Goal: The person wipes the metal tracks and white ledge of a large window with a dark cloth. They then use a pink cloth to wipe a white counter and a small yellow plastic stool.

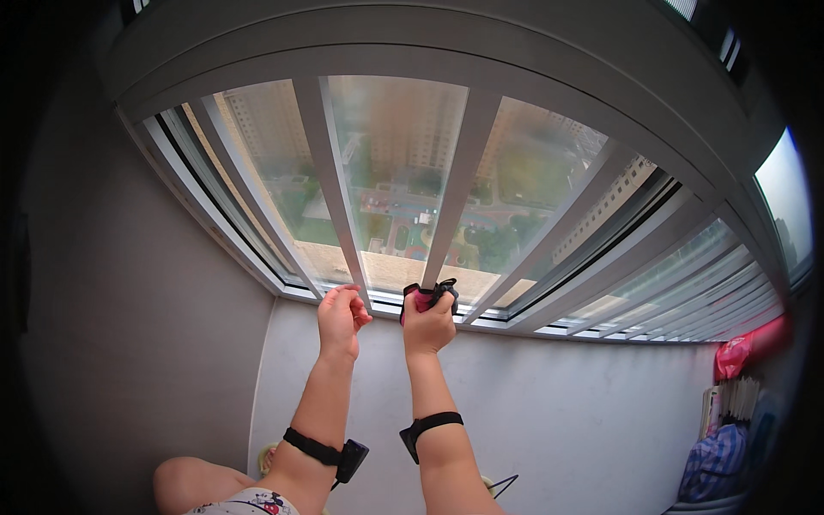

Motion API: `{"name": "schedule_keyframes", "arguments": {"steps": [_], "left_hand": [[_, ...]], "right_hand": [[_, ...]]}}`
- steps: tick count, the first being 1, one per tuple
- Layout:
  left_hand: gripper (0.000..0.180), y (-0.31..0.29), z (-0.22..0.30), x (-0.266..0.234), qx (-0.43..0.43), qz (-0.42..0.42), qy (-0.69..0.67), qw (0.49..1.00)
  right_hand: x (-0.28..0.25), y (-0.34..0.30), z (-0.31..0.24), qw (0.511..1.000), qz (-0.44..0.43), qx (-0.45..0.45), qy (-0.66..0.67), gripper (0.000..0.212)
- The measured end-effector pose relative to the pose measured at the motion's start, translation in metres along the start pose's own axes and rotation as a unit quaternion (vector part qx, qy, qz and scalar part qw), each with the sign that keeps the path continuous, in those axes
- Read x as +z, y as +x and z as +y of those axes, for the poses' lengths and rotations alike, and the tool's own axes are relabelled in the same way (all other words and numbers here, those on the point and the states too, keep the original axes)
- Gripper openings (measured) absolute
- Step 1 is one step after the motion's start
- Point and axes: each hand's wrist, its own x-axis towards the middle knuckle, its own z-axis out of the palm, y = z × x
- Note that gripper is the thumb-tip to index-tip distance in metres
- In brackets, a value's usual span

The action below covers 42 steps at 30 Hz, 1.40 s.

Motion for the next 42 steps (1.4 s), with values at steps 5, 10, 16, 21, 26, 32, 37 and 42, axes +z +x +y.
{"name": "schedule_keyframes", "arguments": {"steps": [5,10,16,21,26,32,37,42], "left_hand": [[0.014,-0.001,0.004,-0.003,0.001,-0.022,0.004,1.0],[0.013,-0.001,0.008,-0.006,-0.007,-0.022,0.006,1.0],[0.011,-0.005,0.002,-0.008,-0.013,-0.048,0.09,0.995],[0.03,-0.025,0.021,0.012,0.033,-0.24,0.164,0.956],[0.03,-0.049,0.046,0.045,0.136,-0.257,0.105,0.951],[0.017,-0.06,0.084,0.059,0.154,-0.182,-0.023,0.971],[0.02,-0.086,0.135,0.124,0.579,-0.034,0.239,0.779],[0.028,-0.07,0.154,0.156,0.716,0.017,0.329,0.615]], "right_hand": [[0.02,-0.02,0.025,0.98,-0.159,0.111,-0.054,0.048],[-0.019,0.004,0.009,0.947,-0.293,0.13,-0.007,0.037],[-0.067,0.031,-0.008,0.883,-0.404,-0.079,-0.227,0.028],[-0.102,0.05,-0.063,0.959,-0.266,-0.087,0.047,0.03],[-0.133,0.076,-0.093,0.931,-0.27,-0.184,0.164,0.022],[-0.196,0.114,-0.132,0.836,-0.345,-0.383,0.188,0.041],[-0.215,0.158,-0.091,0.804,-0.424,-0.416,0.033,0.035],[-0.209,0.123,-0.044,0.804,-0.462,-0.332,0.172,0.03]]}}
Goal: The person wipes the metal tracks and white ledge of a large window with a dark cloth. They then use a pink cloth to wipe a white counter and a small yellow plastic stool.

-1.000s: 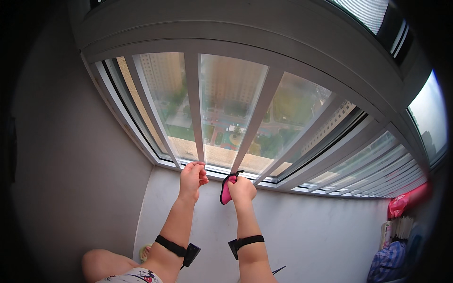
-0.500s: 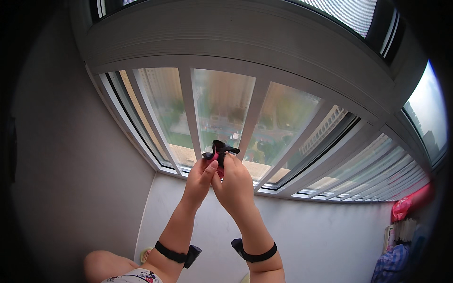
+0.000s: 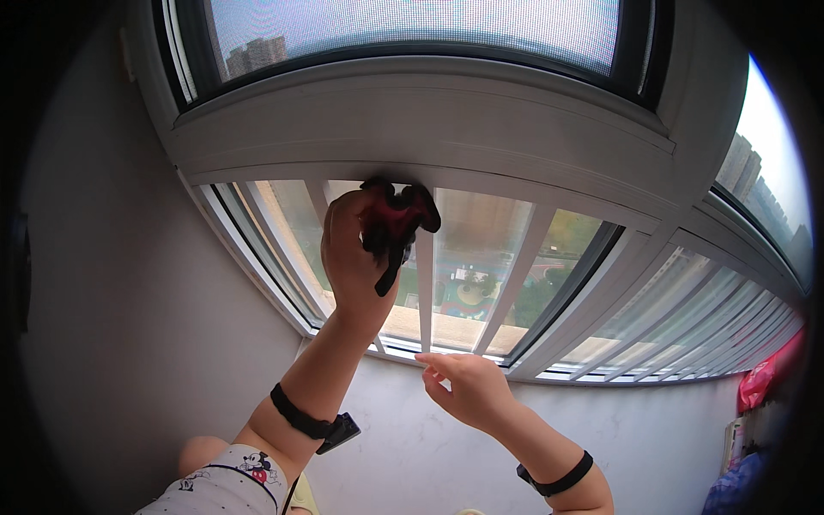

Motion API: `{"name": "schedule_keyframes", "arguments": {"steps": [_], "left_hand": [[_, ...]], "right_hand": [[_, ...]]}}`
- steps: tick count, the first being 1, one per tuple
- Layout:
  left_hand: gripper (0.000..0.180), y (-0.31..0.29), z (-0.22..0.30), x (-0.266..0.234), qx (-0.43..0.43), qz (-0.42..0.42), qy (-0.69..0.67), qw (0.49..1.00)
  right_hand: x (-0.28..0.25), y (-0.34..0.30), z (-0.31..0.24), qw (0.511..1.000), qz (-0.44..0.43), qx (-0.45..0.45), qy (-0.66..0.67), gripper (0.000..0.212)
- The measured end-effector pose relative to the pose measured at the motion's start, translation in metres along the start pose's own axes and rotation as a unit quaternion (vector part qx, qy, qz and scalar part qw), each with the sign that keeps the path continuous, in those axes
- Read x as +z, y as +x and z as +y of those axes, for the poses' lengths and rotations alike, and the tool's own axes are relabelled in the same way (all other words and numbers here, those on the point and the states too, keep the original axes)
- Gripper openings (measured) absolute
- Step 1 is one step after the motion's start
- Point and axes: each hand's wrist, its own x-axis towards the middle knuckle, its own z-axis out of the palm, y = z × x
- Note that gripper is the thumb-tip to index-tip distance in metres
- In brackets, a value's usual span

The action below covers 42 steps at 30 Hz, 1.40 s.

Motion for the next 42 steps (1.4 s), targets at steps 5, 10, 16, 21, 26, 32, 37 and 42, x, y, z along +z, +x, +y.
{"name": "schedule_keyframes", "arguments": {"steps": [5,10,16,21,26,32,37,42], "left_hand": [[0.038,-0.031,-0.008,0.01,0.133,0.003,0.021,0.991],[0.039,-0.073,-0.026,0.017,0.101,-0.05,0.086,0.99],[0.032,-0.091,-0.045,-0.001,0.147,-0.163,0.071,0.973],[0.025,0.041,-0.003,-0.025,0.272,-0.161,0.207,0.926],[0.015,0.08,0.012,-0.031,0.432,-0.296,0.246,0.815],[0.025,0.052,0.0,-0.026,0.401,-0.235,0.292,0.836],[0.048,0.004,-0.015,-0.025,0.302,-0.13,0.29,0.899],[0.04,-0.054,-0.046,-0.002,0.242,-0.099,0.193,0.946]], "right_hand": [[0.017,-0.032,0.033,0.983,-0.178,0.019,-0.03,0.022],[0.014,-0.043,0.054,0.991,-0.127,0.031,-0.004,0.022],[0.005,-0.028,0.038,0.997,-0.066,-0.026,0.021,0.018],[0.0,-0.011,0.032,0.997,0.011,-0.027,0.071,0.014],[0.013,-0.001,0.034,0.991,0.015,-0.081,0.107,0.014],[0.032,-0.003,0.046,0.987,-0.004,-0.106,0.121,0.014],[0.04,-0.012,0.062,0.993,-0.044,-0.061,0.09,0.015],[0.041,-0.025,0.073,0.995,-0.082,-0.001,0.048,0.015]]}}
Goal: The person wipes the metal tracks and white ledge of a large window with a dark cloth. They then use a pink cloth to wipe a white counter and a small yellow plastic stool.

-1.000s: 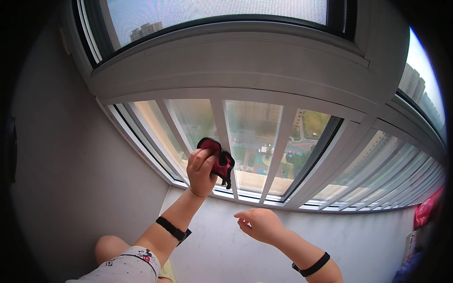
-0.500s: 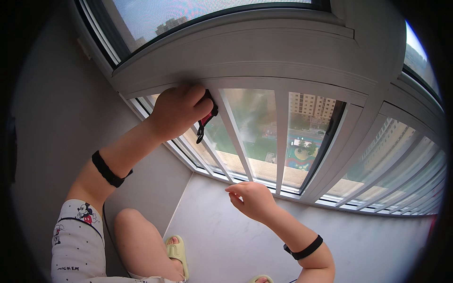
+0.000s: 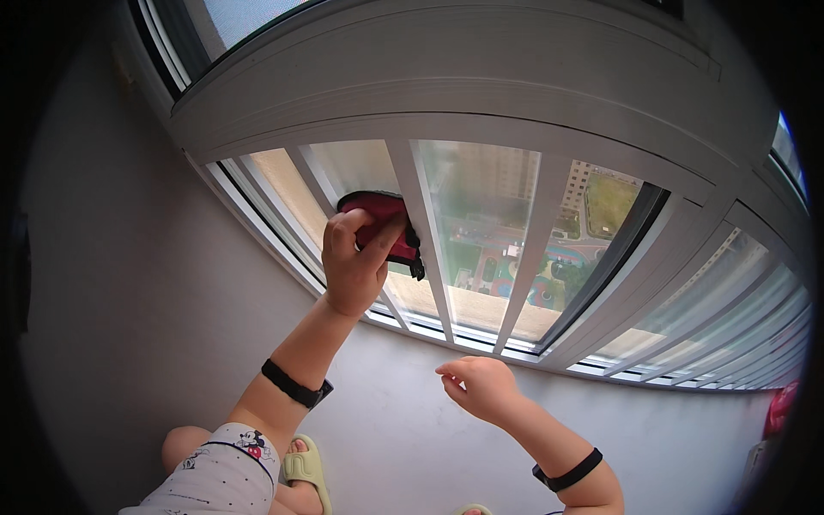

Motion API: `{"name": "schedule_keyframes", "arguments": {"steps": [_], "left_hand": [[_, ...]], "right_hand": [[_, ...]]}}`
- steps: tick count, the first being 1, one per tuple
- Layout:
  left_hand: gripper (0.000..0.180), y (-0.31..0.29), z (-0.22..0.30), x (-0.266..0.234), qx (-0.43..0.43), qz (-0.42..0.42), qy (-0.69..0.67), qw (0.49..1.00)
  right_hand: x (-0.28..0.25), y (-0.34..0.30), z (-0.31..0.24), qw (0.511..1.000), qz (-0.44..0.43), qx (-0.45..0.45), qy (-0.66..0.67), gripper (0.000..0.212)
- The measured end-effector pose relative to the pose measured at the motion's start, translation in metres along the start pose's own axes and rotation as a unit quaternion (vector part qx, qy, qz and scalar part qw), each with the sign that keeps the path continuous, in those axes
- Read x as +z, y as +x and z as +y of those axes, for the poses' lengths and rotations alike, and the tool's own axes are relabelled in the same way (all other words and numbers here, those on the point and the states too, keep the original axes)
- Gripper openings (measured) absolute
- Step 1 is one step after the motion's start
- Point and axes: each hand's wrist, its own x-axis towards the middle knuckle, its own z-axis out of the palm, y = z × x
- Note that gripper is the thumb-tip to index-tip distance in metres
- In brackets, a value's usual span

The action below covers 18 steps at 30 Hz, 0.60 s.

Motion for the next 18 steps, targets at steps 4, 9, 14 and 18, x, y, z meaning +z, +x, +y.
{"name": "schedule_keyframes", "arguments": {"steps": [4,9,14,18], "left_hand": [[0.029,-0.09,0.023,0.027,-0.064,-0.054,-0.073,0.994],[0.021,-0.172,0.065,0.052,-0.191,-0.101,-0.153,0.964],[0.024,-0.253,0.121,0.081,-0.413,-0.273,-0.182,0.849],[0.04,-0.275,0.129,0.071,-0.365,-0.345,-0.146,0.853]], "right_hand": [[0.003,-0.01,-0.001,0.999,-0.036,0.026,-0.017,0.016],[-0.001,-0.027,-0.006,0.996,-0.047,0.065,-0.039,0.017],[0.004,-0.031,-0.016,0.988,-0.08,0.122,-0.06,0.017],[0.019,-0.017,-0.025,0.99,-0.096,0.095,-0.041,0.018]]}}
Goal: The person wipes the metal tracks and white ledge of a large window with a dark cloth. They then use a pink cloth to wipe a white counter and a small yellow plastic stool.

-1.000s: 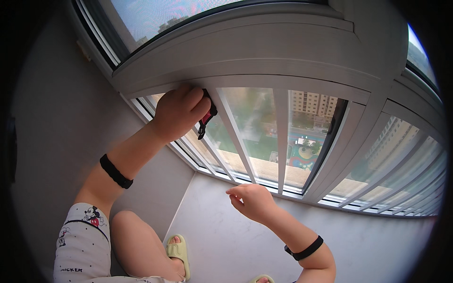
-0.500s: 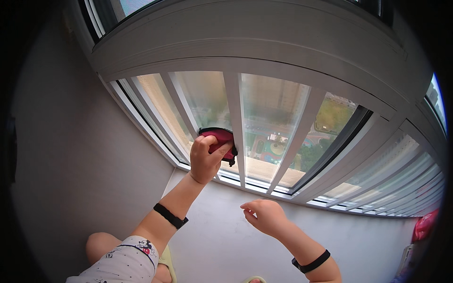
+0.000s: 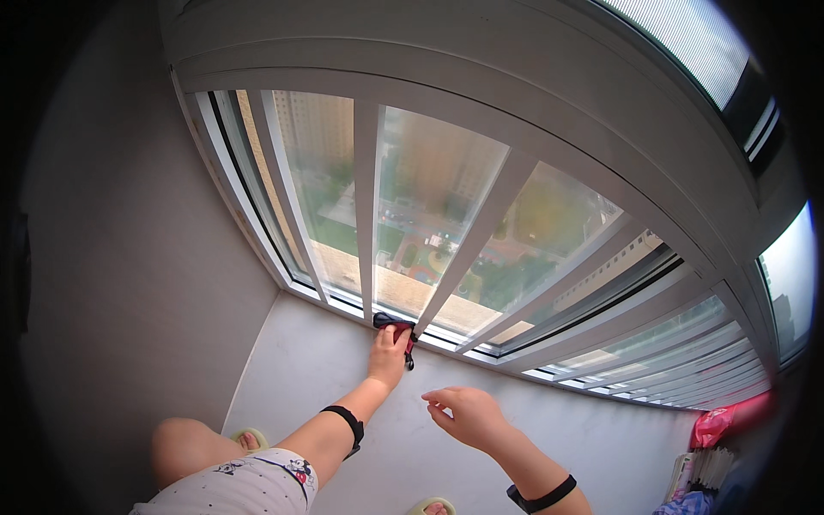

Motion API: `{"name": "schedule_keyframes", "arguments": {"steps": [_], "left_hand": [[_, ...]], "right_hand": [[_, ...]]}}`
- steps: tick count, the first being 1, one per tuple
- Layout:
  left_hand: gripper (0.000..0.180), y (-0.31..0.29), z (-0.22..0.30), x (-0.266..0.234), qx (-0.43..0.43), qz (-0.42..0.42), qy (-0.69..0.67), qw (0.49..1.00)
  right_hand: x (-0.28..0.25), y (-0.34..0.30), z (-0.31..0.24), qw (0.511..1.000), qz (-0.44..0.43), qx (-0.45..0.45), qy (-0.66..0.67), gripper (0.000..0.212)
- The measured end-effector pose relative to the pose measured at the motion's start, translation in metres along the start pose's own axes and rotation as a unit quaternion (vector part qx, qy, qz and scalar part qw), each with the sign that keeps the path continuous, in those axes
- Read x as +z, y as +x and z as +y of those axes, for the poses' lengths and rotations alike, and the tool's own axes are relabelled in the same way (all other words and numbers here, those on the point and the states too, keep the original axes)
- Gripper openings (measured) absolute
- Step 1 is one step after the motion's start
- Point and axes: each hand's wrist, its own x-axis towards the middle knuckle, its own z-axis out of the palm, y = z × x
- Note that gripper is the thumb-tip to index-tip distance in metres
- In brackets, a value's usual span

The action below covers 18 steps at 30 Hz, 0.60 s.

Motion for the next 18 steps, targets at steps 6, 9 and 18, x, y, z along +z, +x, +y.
{"name": "schedule_keyframes", "arguments": {"steps": [6,9,18], "left_hand": [[0.05,0.0,-0.006,-0.009,-0.088,-0.025,-0.07,0.993],[0.051,0.013,-0.004,-0.024,-0.072,0.034,-0.1,0.992],[0.048,0.093,0.08,-0.143,0.098,0.32,-0.181,0.925]], "right_hand": [[0.0,0.012,-0.005,1.0,-0.018,-0.02,-0.01,0.019],[0.003,0.012,-0.005,0.999,-0.02,-0.039,-0.015,0.018],[0.005,0.01,-0.01,0.998,-0.045,-0.035,-0.024,0.019]]}}
